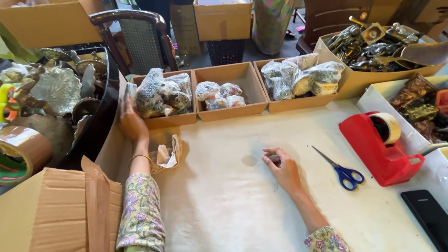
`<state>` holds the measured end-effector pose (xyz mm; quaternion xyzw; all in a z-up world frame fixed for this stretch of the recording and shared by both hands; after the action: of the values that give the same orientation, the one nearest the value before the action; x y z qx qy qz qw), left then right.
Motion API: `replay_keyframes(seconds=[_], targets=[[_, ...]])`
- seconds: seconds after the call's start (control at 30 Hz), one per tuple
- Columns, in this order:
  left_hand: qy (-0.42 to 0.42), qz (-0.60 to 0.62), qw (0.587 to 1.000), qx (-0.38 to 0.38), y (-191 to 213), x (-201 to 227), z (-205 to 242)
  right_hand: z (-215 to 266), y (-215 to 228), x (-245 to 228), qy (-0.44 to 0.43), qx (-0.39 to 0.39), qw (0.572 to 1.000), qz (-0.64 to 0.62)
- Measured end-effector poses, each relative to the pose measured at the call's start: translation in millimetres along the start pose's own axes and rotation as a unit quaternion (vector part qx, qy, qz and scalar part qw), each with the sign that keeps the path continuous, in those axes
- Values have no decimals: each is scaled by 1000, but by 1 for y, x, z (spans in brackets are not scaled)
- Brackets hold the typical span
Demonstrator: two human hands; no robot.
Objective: The person unwraps bubble wrap from a decorative figurine and places it into a cardboard box, then picks up a small figurine and wipes it with a white cloth, turning it while wiping.
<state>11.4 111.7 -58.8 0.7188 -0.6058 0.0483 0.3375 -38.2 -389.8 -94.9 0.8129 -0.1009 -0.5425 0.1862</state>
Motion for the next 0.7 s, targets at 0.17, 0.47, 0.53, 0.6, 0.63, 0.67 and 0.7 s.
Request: replay_keyframes(seconds=[0.17, 0.47, 0.53, 0.6, 0.63, 0.67, 0.7], targets=[[-37, 35, 998, -22, 31, 57, -27, 1, -3, 3, -8, 1, 1000, 9], [-260, -165, 940, -149, -70, 91, -58, 1, -1, 4, -18, 4, 1000, 3], [-301, -219, 910, -180, -98, 90, -59, 0, -1, 6, -25, 4, 1000, 7], [-214, -137, 940, -229, -112, 84, -57, 0, -2, 10, -23, 5, 1000, 2], [-213, -137, 939, -232, -121, 78, -53, 0, 0, 8, -26, 4, 1000, 3], [-197, -143, 940, -240, -130, 71, -52, 0, 0, 5, -20, 3, 1000, -6], [-182, -149, 940, -248, -137, 65, -51, 0, 0, 1, -14, 3, 1000, -15]])
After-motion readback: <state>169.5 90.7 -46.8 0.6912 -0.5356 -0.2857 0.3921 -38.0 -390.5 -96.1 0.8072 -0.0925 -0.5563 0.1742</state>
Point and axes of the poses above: each hand's wrist, its own z-axis away from the middle knuckle, its own y-axis out of the back of the hand, x = y × z, the point moved 3 cm from there along -z, towards the middle knuckle, and after that the axes turned 11 degrees about y, right-handed, at the moved point
